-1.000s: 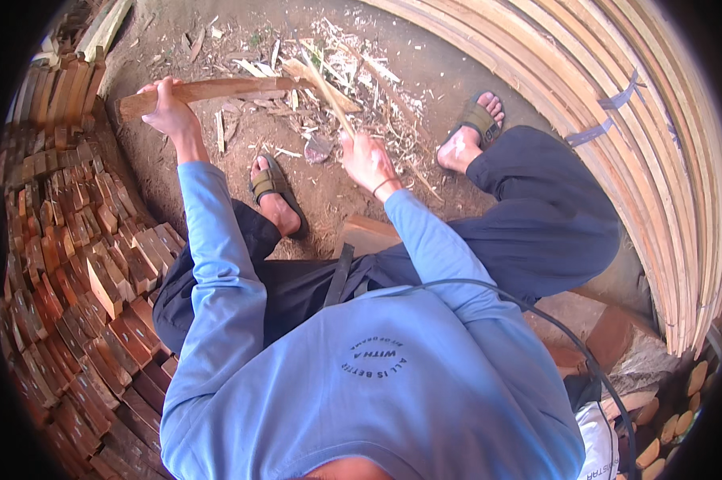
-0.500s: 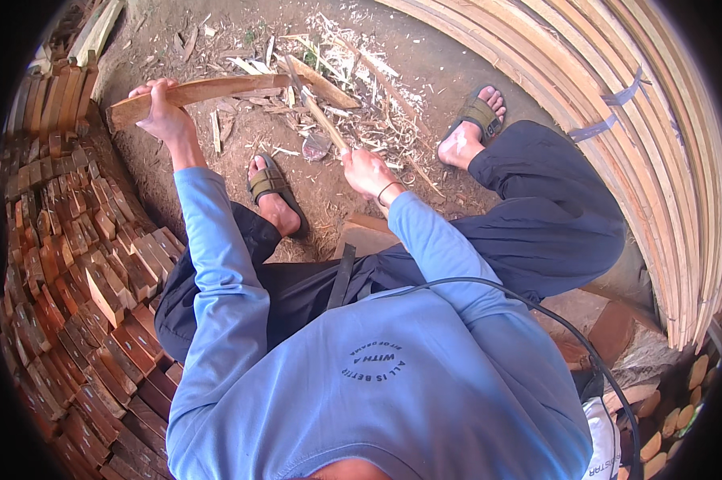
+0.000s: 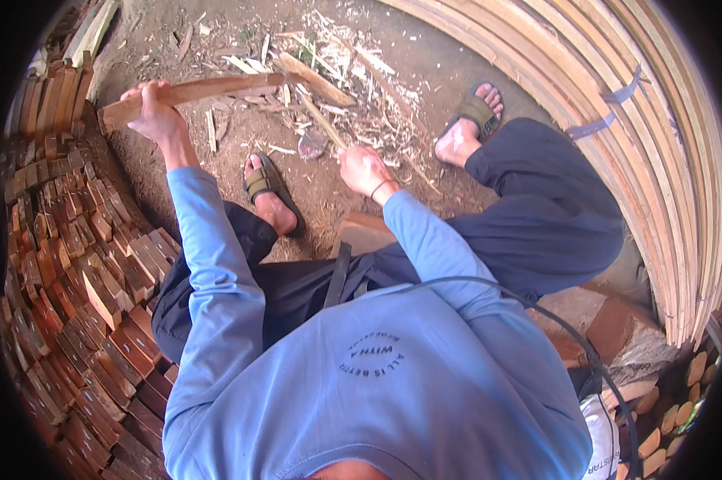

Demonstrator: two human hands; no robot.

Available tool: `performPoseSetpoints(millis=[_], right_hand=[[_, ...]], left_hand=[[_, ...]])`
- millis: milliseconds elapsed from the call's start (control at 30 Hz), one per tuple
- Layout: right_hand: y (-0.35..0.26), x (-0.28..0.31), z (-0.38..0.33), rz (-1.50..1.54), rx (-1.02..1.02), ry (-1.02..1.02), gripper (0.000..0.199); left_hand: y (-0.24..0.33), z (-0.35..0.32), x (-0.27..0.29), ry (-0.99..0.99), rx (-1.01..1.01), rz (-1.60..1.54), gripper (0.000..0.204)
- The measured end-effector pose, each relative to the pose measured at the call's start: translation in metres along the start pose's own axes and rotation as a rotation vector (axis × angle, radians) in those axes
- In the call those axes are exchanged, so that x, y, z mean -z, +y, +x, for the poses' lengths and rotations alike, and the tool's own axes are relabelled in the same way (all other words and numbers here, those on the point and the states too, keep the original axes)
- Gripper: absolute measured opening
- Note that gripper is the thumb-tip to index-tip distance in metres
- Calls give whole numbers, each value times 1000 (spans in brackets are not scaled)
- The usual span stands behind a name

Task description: The person carves a piece of wood with a knife while sitting on the ground. The person shaves thin layers of wood off the object, leaving wood shavings on the floor between stacks of lumber.

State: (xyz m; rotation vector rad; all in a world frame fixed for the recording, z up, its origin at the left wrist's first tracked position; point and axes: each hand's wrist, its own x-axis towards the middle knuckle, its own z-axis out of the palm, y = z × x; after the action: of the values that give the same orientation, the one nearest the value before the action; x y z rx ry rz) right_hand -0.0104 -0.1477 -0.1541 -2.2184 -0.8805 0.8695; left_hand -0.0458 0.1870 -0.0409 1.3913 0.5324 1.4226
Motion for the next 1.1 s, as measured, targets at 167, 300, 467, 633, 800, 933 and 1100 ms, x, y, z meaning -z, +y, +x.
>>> performPoseSetpoints(millis=[167, 300, 467, 633, 800, 933, 1100], right_hand=[[-7, 13, -1, 1373, -553, -492, 32], [-14, 21, 4, 653, -273, -162, 34], [45, -28, 12, -169, -13, 83, 34], [-34, 54, 11, 265, -66, 253, 47], [16, -8, -3, -16, -117, -88, 35], [-4, 0, -1, 50, -27, 128, 30], [-11, -1, 0, 76, -46, 143, 28]], left_hand=[[6, -8, -4, -33, -15, 14, 20], [4, -6, -3, -8, -6, 34, 19], [-3, -4, -2, -3, 15, 61, 18], [-1, 1, 12, 76, -11, 92, 16], [-3, 3, 10, 70, 39, 134, 15], [-6, -1, 25, 122, 59, 123, 11], [-1, 10, 36, 142, 56, 165, 9]])
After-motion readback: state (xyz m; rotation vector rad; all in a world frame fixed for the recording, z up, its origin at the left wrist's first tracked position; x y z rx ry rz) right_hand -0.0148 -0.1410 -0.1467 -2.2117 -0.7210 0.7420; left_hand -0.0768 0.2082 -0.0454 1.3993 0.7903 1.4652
